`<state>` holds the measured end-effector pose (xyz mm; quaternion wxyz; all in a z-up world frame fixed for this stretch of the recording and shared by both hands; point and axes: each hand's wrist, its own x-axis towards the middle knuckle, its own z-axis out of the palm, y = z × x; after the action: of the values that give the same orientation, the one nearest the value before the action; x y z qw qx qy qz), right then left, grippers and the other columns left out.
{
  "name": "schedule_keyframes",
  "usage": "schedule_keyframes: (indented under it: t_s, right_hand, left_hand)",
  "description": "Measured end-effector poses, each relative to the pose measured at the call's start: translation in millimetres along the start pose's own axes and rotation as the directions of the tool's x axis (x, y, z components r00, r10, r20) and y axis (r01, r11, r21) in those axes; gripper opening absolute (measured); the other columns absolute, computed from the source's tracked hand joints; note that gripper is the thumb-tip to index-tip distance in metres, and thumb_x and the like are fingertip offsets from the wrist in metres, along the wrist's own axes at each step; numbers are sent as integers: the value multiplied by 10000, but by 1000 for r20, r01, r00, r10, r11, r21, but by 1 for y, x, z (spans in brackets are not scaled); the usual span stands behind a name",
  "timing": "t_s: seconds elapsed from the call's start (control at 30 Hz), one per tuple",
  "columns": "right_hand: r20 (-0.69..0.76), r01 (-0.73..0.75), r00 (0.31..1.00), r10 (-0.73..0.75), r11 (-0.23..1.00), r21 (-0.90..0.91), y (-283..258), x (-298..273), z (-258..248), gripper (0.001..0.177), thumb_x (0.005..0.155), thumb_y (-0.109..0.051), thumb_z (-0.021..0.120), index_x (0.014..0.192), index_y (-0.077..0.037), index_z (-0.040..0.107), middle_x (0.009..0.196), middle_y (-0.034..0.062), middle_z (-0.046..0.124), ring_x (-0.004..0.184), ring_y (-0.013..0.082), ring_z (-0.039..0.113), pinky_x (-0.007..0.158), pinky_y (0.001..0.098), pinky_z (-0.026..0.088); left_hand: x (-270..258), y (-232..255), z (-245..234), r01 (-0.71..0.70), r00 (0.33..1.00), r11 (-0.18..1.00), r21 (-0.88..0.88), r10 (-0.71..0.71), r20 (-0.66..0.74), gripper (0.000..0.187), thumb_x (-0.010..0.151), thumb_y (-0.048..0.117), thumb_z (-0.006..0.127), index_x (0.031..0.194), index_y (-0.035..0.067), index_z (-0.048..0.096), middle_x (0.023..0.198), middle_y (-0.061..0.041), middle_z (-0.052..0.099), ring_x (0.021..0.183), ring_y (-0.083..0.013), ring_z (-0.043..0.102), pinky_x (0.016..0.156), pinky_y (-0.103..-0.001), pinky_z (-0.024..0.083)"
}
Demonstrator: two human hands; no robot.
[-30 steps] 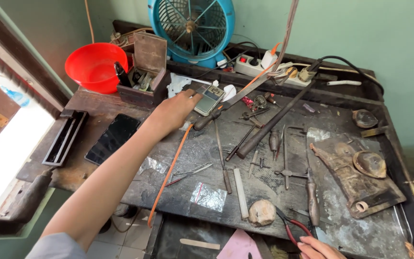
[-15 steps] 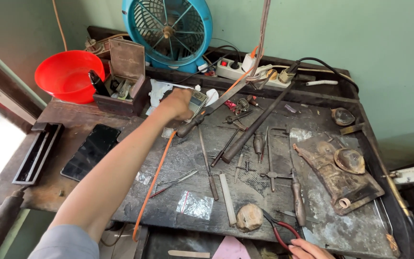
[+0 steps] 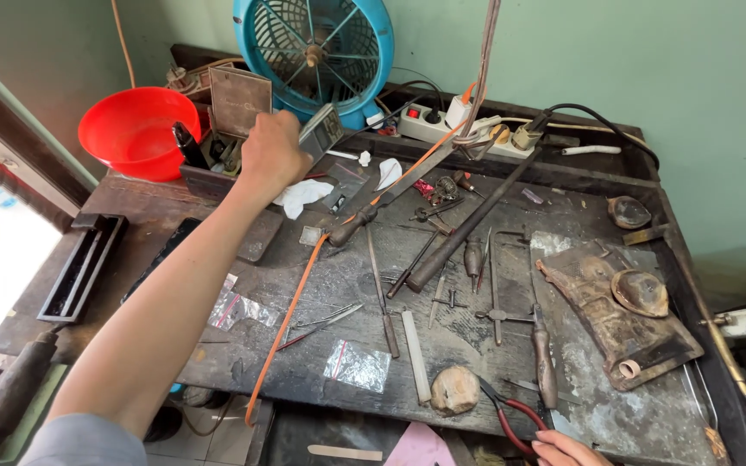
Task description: Sawing a small metal ring and adjusting its shape using pliers at a jeweler's workbench.
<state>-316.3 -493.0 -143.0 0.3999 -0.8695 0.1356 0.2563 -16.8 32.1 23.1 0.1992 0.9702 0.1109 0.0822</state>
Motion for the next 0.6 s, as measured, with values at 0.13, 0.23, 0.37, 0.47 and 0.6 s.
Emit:
schedule_keyframes:
  t_s: [0.13,0.23,0.37,0.47,0.6]
  right_hand:
    - [-91,356,900,-425,841,-409,6,-1,11,378,860,-218,710,1207,-320,817,1332,-256,754,1185,-49,740,1100,196,533]
    - [-116,359,891,-439,837,-413,4,2,12,366,854,-250,704,1184,-341,834,1299,-277,781,1120,-63,792,1057,181,551]
    - [-91,279,947,-307,931,-236,-5,-12,13,407,881,-166,686,1271,-232,781,1285,-200,835,1191,-42,771,1151,162,532]
    - [-127,440,672,-729,532,-723,-43,-39,12,356,803,-259,748,1153,-314,789,1301,-229,707,991,0,765,960,235,573]
    - [-210,360,714,-668,607,-709,-14,-47,24,272,808,-232,751,1064,-298,813,1209,-189,755,957,44,773,924,266,611]
  left_hand:
    - [-11,-4,7,113,972,993,-17,-107,210,331,872,152,837,1108,1,661,1054,-174,711,892,-315,721,758,-389,632]
    - [-10,-16,29,80,968,996,-28,-71,241,355,904,205,831,1102,-24,645,1126,-208,686,948,-346,713,801,-405,622]
    - [-2,-35,58,6,981,998,-69,7,192,349,948,227,784,1036,-86,660,1073,-261,675,918,-415,721,755,-480,612]
    - [-15,-38,53,-294,955,955,31,295,-17,424,855,175,856,1067,-155,695,1166,-295,615,1019,-447,639,821,-535,614]
    - [-52,-39,33,-439,839,855,275,500,-215,534,809,221,864,1193,-98,675,1267,-318,587,1178,-472,504,877,-586,538]
